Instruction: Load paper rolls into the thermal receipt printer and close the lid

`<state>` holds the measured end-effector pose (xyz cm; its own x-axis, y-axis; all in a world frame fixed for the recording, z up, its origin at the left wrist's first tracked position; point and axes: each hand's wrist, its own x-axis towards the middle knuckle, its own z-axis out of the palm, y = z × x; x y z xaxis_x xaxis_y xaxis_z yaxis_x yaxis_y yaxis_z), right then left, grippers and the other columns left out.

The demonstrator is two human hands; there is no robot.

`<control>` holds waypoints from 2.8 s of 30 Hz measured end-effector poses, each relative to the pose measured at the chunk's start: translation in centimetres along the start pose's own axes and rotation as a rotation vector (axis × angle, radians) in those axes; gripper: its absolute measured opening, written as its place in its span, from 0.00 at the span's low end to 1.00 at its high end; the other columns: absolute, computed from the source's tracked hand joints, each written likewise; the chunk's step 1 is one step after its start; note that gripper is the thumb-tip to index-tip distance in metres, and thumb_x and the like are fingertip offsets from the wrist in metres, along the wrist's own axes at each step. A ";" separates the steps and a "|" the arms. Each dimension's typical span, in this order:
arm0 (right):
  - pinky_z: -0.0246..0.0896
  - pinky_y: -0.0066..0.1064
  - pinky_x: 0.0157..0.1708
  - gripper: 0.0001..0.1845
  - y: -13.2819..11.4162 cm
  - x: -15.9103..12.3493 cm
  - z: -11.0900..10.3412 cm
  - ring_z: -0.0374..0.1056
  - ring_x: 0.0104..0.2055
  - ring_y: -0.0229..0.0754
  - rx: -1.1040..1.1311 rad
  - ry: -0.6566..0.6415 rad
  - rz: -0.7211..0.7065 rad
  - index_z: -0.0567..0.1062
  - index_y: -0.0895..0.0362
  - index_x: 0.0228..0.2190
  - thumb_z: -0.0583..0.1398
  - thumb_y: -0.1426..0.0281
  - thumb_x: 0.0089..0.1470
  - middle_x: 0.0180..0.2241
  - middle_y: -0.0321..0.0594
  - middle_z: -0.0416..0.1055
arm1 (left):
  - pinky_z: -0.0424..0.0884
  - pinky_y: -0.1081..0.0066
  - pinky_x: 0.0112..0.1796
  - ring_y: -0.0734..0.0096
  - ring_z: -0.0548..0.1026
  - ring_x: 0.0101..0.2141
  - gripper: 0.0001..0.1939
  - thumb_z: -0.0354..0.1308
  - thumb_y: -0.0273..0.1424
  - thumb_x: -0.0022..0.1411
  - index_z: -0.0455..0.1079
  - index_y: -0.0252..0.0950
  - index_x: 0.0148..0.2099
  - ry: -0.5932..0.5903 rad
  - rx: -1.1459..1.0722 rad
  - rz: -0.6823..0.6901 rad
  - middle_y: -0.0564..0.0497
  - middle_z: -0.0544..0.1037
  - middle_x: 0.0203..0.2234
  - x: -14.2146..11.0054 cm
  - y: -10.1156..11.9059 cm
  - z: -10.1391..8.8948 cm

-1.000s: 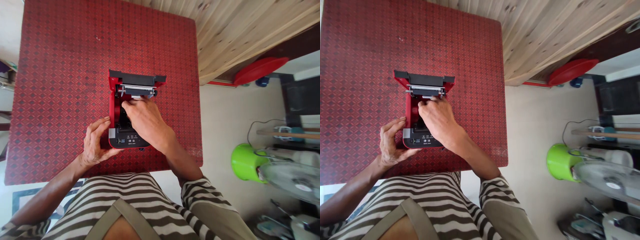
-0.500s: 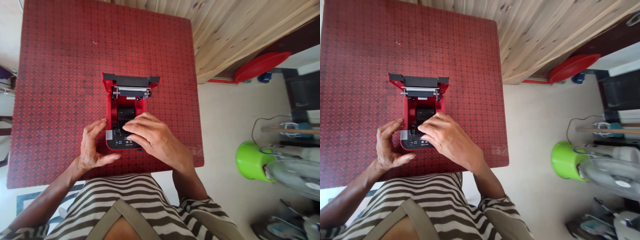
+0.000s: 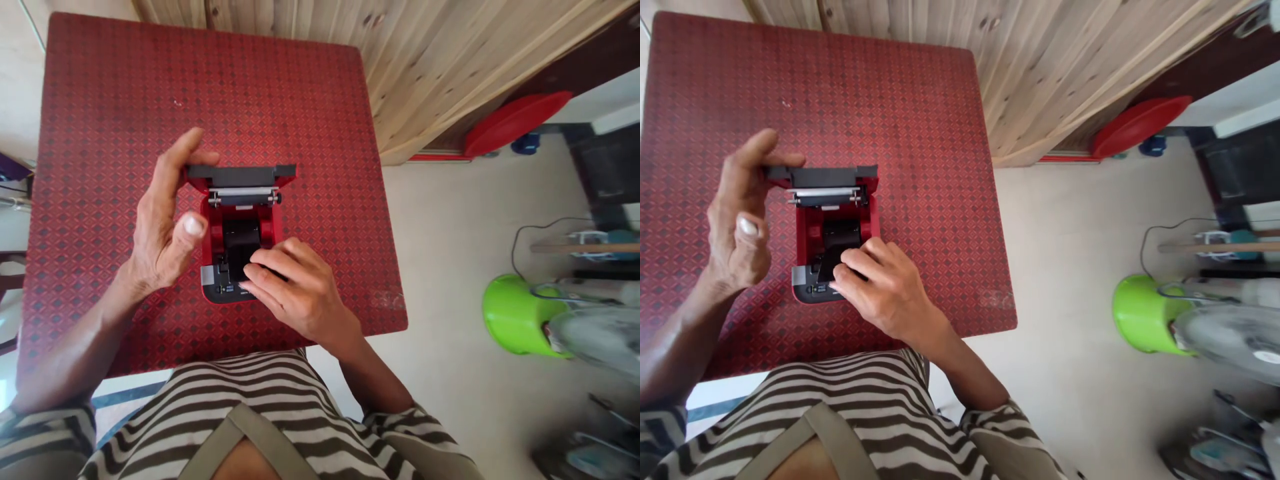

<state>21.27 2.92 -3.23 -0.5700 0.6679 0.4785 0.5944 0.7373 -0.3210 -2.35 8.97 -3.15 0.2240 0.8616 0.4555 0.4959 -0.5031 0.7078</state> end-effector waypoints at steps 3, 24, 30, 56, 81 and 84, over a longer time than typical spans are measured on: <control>0.65 0.37 0.35 0.03 -0.5 -0.4 0.4 0.67 0.37 0.42 -0.083 0.084 -0.050 0.82 0.58 0.39 0.67 0.72 0.67 0.40 0.40 0.83 | 0.72 0.49 0.63 0.51 0.77 0.59 0.44 0.46 0.63 0.73 0.62 0.33 0.73 -0.076 -0.016 0.127 0.38 0.77 0.60 -1.8 0.1 -0.1; 0.72 0.38 0.37 0.07 -0.3 -1.7 0.7 0.73 0.37 0.43 -0.051 0.048 -0.003 0.81 0.52 0.46 0.65 0.66 0.68 0.41 0.41 0.83 | 0.75 0.45 0.58 0.40 0.79 0.59 0.45 0.71 0.65 0.48 0.74 0.49 0.63 -0.137 0.268 0.327 0.44 0.79 0.58 -7.1 -1.5 0.8; 0.75 0.40 0.44 0.16 1.9 -1.5 -0.1 0.77 0.43 0.46 0.157 0.295 0.200 0.79 0.51 0.54 0.66 0.64 0.67 0.47 0.43 0.82 | 0.70 0.40 0.64 0.40 0.76 0.62 0.45 0.66 0.62 0.60 0.68 0.43 0.70 -0.120 0.236 0.343 0.38 0.76 0.60 -7.3 -1.1 1.0; 0.67 0.35 0.37 0.11 11.9 -3.9 6.3 0.70 0.31 0.41 0.201 0.235 0.665 0.82 0.53 0.35 0.60 0.65 0.66 0.32 0.38 0.80 | 0.82 0.60 0.44 0.57 0.81 0.50 0.30 0.70 0.47 0.65 0.68 0.46 0.64 0.136 0.359 0.250 0.43 0.78 0.56 -12.9 -1.7 2.0; 0.69 0.37 0.40 0.12 11.9 -4.0 6.3 0.73 0.34 0.42 0.179 0.226 0.680 0.82 0.53 0.35 0.60 0.64 0.67 0.34 0.39 0.81 | 0.81 0.60 0.39 0.61 0.80 0.47 0.25 0.72 0.48 0.63 0.72 0.49 0.57 0.119 0.153 0.121 0.47 0.77 0.53 -12.2 -2.0 1.9; 0.69 0.36 0.40 0.12 12.0 -4.1 6.4 0.74 0.34 0.42 0.179 0.223 0.670 0.82 0.53 0.35 0.60 0.64 0.67 0.34 0.40 0.81 | 0.81 0.60 0.41 0.61 0.80 0.48 0.24 0.72 0.48 0.62 0.72 0.47 0.55 0.117 0.145 0.137 0.47 0.78 0.52 -12.0 -2.0 2.0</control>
<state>27.10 9.67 -14.25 0.0242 0.9594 0.2809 0.6625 0.1950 -0.7232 -4.37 -0.22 -11.12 0.2032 0.7681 0.6072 0.5850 -0.5926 0.5538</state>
